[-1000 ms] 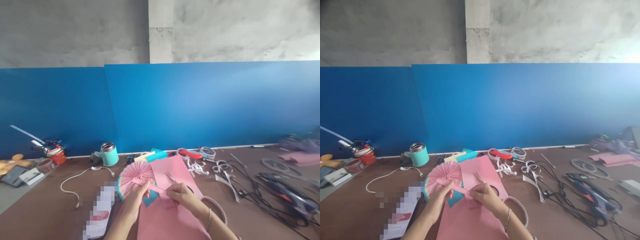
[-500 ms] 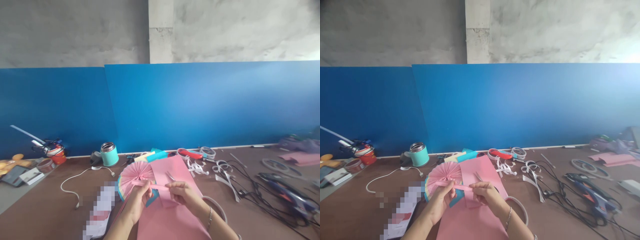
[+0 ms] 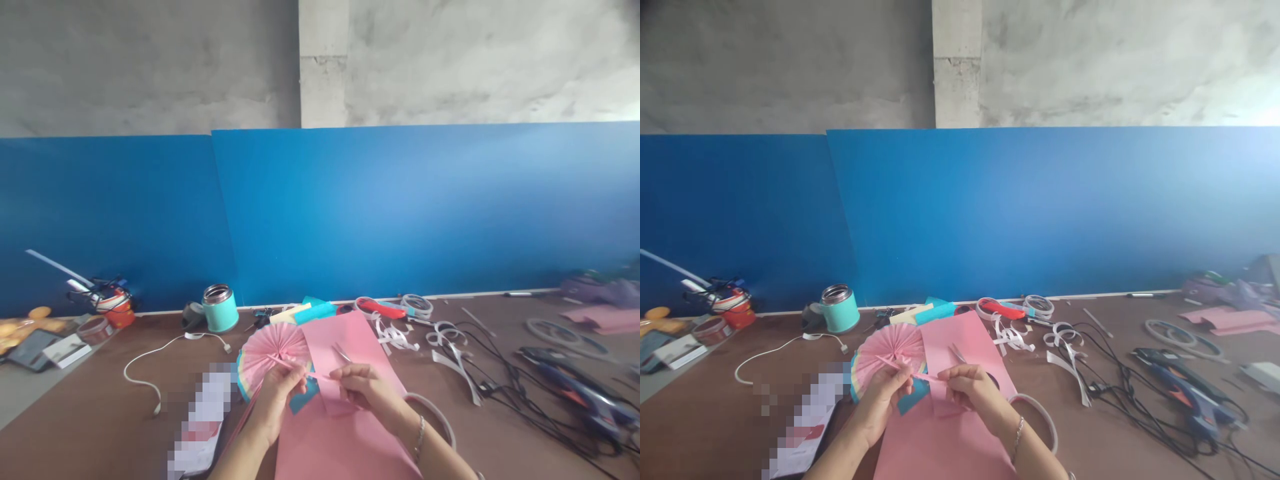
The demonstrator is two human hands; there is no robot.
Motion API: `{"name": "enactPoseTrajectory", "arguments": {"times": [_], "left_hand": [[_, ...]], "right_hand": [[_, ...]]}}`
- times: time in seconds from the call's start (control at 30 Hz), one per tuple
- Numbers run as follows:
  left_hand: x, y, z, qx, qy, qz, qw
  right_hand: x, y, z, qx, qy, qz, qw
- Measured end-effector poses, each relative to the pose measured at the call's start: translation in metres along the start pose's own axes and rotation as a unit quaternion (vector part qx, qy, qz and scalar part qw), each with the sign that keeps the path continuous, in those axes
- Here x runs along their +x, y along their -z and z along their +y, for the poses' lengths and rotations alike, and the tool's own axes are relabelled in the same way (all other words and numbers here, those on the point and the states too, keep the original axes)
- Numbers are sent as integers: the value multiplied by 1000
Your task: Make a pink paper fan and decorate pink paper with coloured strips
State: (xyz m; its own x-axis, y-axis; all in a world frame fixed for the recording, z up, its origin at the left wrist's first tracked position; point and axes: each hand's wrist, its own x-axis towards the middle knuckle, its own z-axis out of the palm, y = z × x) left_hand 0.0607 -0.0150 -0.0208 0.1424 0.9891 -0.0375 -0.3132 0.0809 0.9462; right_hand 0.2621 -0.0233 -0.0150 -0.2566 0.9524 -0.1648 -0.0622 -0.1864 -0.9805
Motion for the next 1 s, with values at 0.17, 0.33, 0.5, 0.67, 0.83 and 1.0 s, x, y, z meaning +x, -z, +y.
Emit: {"name": "enactPoseTrajectory", "arguments": {"times": [0.17, 0.33, 0.5, 0.67, 0.83, 1.0], "left_hand": [[2, 1, 1, 14, -14, 13, 1000], [-2, -1, 5, 50, -5, -18, 999], [-2, -2, 3, 43, -21, 20, 999], [-3, -6, 5, -2, -6, 77, 997], [-8, -13, 1, -21, 54, 24, 998], [-9, -15, -7, 10, 71, -1, 997]], "right_hand": [[-4, -4, -2, -84, 27, -20, 996], [-4, -1, -2, -172, 60, -85, 980], [-3, -5, 1, -224, 80, -34, 971], [-1, -13, 6, -313, 163, 86, 932], [0, -12, 10, -320, 225, 111, 913], [-2, -14, 9, -351, 257, 119, 893]]}}
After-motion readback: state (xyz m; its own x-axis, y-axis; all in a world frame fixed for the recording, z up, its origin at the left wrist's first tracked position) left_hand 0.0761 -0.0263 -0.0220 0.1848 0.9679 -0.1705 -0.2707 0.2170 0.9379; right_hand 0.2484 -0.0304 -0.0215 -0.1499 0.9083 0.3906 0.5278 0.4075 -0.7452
